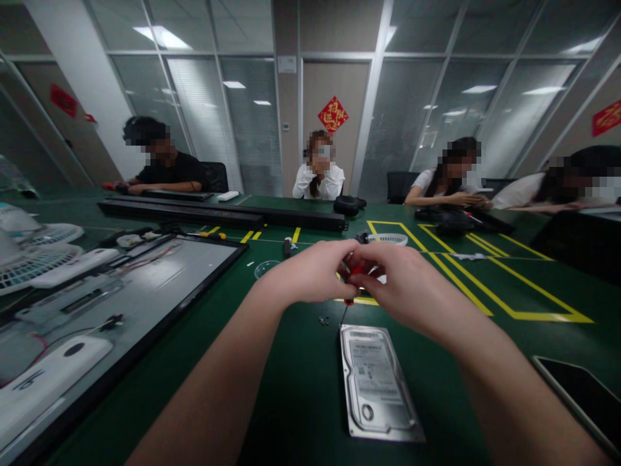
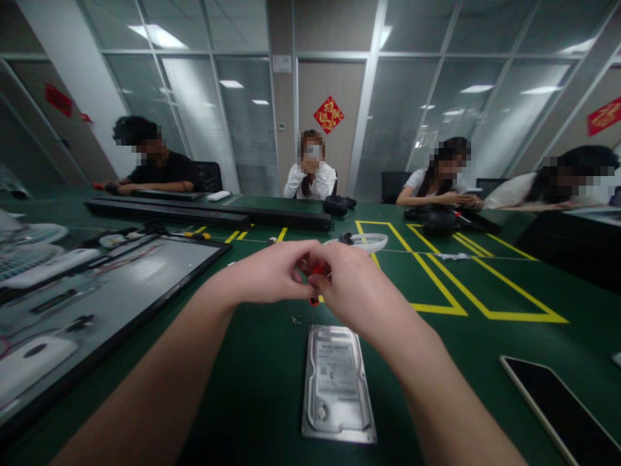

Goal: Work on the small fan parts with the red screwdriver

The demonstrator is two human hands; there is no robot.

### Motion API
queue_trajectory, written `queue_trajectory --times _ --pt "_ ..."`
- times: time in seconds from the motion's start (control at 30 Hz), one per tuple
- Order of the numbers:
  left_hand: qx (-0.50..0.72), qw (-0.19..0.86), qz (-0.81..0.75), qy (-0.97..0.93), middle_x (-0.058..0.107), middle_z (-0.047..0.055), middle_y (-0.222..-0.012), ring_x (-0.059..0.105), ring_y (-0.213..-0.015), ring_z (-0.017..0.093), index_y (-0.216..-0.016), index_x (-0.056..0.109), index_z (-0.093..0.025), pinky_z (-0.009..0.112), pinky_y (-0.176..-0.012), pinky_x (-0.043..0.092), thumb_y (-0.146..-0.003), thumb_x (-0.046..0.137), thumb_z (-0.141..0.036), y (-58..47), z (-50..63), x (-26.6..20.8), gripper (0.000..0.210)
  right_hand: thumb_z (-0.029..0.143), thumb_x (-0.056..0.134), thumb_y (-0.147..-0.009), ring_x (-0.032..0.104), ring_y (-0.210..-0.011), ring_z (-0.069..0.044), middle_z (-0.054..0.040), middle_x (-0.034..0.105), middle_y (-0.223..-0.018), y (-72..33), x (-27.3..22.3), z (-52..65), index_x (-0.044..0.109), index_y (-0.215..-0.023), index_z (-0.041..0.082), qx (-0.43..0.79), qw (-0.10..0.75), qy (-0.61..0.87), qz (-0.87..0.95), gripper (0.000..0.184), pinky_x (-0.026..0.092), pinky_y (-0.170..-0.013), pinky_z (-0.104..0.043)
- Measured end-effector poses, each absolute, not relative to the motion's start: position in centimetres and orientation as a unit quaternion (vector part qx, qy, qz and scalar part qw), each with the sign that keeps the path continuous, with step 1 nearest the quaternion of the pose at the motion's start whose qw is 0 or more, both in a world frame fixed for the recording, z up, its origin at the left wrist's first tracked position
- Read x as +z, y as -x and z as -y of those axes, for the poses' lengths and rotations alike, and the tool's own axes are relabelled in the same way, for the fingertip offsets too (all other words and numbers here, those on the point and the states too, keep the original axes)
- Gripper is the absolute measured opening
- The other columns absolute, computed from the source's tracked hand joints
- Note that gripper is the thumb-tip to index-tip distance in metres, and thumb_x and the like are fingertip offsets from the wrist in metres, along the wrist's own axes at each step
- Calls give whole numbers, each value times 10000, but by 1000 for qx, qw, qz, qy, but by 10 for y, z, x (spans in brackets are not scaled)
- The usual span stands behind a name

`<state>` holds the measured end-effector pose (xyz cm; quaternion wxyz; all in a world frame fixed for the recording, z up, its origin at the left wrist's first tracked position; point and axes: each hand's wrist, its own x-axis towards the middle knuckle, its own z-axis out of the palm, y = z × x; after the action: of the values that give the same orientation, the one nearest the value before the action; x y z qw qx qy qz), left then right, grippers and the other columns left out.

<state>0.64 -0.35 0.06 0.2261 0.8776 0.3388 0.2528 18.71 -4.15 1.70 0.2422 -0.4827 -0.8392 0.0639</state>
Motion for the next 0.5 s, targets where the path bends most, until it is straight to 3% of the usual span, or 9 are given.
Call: queue_trajectory --times 0.1,0.3,0.5 --pt "262 239 -337 -872 735 55 -1066 683 -899 196 -1120 645 -184 275 -723 526 -751 718 -166 -7 3 0 376 49 608 -850 692 -907 -208 -26 763 -989 -188 15 42 722 -979 220 85 260 469 840 242 471 -771 -301" --pt "259 229 -346 -872 738 49 -1022 687 -883 209 -1073 653 -190 293 -735 535 -732 747 -219 -7 1 -2 355 172 673 -884 680 -825 -211 -25 754 -901 -184 18 44 716 -903 216 54 253 489 833 64 446 -699 -309" --pt "250 227 -341 -878 742 57 -1084 692 -906 197 -1183 646 -192 280 -741 529 -754 714 -159 -6 3 0 436 45 596 -875 691 -879 -189 -13 776 -981 -189 17 43 729 -963 225 72 258 479 836 241 457 -755 -293"
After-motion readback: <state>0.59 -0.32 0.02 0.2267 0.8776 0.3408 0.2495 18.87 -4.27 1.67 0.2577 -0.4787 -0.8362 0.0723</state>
